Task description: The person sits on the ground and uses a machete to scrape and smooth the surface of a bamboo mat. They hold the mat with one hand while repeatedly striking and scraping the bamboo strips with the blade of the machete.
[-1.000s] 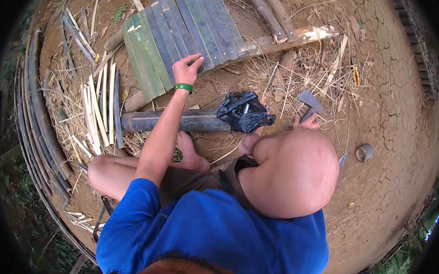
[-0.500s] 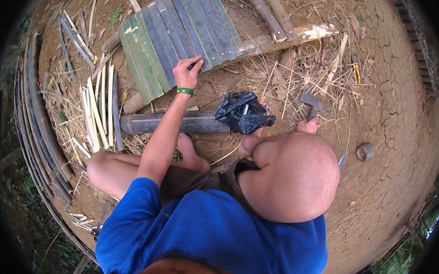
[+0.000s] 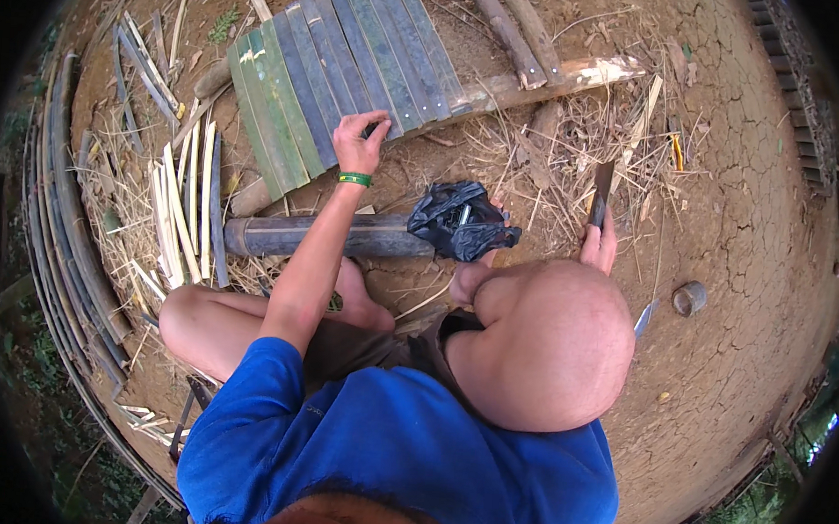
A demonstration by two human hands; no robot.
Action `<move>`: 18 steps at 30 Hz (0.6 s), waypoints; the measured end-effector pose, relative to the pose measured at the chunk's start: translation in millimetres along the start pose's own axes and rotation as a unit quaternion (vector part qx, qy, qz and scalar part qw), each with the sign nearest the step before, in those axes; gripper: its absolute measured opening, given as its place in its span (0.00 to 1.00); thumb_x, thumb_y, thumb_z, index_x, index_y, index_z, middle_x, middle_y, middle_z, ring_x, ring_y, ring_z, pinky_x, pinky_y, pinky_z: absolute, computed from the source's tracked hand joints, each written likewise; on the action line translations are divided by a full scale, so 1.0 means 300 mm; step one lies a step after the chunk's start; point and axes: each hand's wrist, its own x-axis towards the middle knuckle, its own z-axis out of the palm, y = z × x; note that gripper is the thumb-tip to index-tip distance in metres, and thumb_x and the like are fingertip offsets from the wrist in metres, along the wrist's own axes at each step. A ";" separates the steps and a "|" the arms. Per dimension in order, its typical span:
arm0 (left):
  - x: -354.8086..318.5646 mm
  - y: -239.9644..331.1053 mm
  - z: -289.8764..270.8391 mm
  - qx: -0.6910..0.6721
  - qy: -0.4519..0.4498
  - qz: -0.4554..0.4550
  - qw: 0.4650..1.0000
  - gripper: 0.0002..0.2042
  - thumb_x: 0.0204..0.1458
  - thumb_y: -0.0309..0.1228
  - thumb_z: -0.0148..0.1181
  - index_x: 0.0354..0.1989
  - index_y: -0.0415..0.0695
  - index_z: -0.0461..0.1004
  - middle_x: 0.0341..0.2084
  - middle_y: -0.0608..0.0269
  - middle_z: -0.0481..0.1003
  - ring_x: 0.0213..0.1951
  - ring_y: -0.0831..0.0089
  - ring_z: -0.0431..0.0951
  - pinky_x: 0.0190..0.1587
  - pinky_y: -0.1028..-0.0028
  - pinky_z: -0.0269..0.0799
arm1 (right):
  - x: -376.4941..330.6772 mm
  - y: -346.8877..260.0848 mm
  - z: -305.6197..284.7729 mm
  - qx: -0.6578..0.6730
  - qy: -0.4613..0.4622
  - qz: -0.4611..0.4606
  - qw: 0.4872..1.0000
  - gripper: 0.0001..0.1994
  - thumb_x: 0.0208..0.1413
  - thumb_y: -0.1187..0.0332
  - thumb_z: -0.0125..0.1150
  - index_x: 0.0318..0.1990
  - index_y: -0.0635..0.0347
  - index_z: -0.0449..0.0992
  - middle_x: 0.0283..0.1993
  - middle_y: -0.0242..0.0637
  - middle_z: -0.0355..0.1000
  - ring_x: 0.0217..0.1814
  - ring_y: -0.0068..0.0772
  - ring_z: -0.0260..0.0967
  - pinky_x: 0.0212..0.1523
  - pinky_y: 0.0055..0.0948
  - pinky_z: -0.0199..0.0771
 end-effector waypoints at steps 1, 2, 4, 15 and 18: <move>0.001 0.002 0.001 0.026 -0.005 0.015 1.000 0.07 0.46 0.32 0.75 0.34 0.49 0.87 0.30 0.63 0.83 0.38 0.64 0.80 0.45 0.64 0.73 | 0.007 -0.029 0.012 -0.004 -0.002 -0.006 1.000 0.31 0.60 0.62 0.64 0.67 0.67 0.65 0.43 0.39 0.72 0.40 0.30 0.71 0.41 0.31 0.73; -0.002 -0.003 0.002 0.028 0.002 0.015 1.000 0.07 0.46 0.32 0.75 0.33 0.49 0.87 0.30 0.63 0.83 0.38 0.65 0.80 0.45 0.64 0.72 | 0.010 -0.066 0.045 -0.018 -0.003 -0.011 1.000 0.31 0.60 0.62 0.64 0.67 0.67 0.65 0.43 0.39 0.72 0.39 0.30 0.72 0.40 0.30 0.73; -0.008 -0.005 0.015 0.028 0.016 0.015 0.999 0.07 0.46 0.34 0.76 0.32 0.49 0.87 0.30 0.64 0.83 0.39 0.65 0.79 0.45 0.64 0.71 | 0.021 -0.148 0.129 -0.048 0.006 -0.025 0.999 0.25 0.64 0.65 0.61 0.65 0.67 0.67 0.36 0.33 0.70 0.33 0.22 0.67 0.34 0.25 0.68; -0.009 -0.066 0.025 -0.018 -0.002 0.016 1.000 0.06 0.46 0.34 0.75 0.30 0.47 0.87 0.33 0.67 0.80 0.39 0.63 0.78 0.44 0.63 0.68 | 0.045 -0.608 0.606 -0.194 -0.203 -0.050 0.958 0.21 0.70 0.60 0.58 0.61 0.68 0.71 0.27 0.32 0.72 0.26 0.20 0.68 0.27 0.28 0.70; -0.011 -0.059 0.018 -0.003 0.005 0.032 0.999 0.06 0.46 0.34 0.75 0.30 0.47 0.86 0.33 0.68 0.80 0.39 0.63 0.78 0.43 0.63 0.68 | 0.077 -0.644 0.670 -0.248 -0.247 -0.084 0.933 0.21 0.70 0.58 0.57 0.59 0.67 0.72 0.30 0.42 0.75 0.28 0.36 0.74 0.29 0.36 0.73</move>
